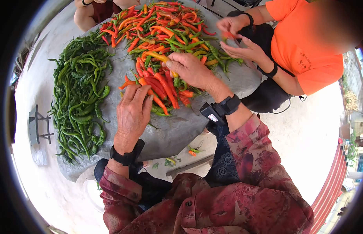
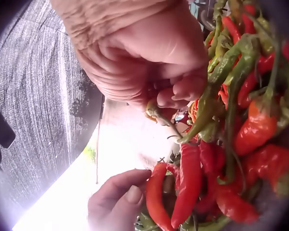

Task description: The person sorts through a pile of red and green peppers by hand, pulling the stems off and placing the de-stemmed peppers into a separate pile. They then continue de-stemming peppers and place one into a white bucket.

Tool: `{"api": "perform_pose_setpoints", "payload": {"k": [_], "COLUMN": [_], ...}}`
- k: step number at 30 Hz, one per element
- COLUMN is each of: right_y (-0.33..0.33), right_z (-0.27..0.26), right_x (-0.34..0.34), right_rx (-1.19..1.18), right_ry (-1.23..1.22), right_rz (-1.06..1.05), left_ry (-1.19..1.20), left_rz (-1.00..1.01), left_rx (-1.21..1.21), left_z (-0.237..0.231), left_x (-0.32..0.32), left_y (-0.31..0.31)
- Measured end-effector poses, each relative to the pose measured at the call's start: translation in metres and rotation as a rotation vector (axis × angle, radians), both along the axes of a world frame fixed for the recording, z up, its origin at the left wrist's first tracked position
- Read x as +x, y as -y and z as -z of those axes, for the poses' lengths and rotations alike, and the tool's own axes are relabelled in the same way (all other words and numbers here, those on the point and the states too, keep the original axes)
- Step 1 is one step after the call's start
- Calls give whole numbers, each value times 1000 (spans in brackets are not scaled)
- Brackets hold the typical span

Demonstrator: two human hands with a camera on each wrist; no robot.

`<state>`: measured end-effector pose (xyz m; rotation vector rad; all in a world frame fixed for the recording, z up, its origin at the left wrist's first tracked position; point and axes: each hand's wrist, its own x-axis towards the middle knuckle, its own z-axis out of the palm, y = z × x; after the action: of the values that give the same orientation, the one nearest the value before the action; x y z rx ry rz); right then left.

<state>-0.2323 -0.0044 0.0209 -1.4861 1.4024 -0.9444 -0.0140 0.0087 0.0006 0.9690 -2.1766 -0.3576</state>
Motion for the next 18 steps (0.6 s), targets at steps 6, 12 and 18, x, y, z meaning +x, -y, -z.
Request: {"api": "perform_pose_setpoints", "payload": {"k": [6,12,18], "right_y": [-19,7,61], "right_z": [-16,6,17], "right_x": [18,0,-2], "right_rx": [3,-164,-389], "right_ry": [-333,-188,-522], "right_rz": [-258,71,59], "left_ry": [-98,-38,-63], "left_rz": [-14,0,10], "left_rx": [-15,-38,-50], "left_z": [-6,2,2], "left_x": [-3,-3,-2], "left_y": [-1,1,2]}}
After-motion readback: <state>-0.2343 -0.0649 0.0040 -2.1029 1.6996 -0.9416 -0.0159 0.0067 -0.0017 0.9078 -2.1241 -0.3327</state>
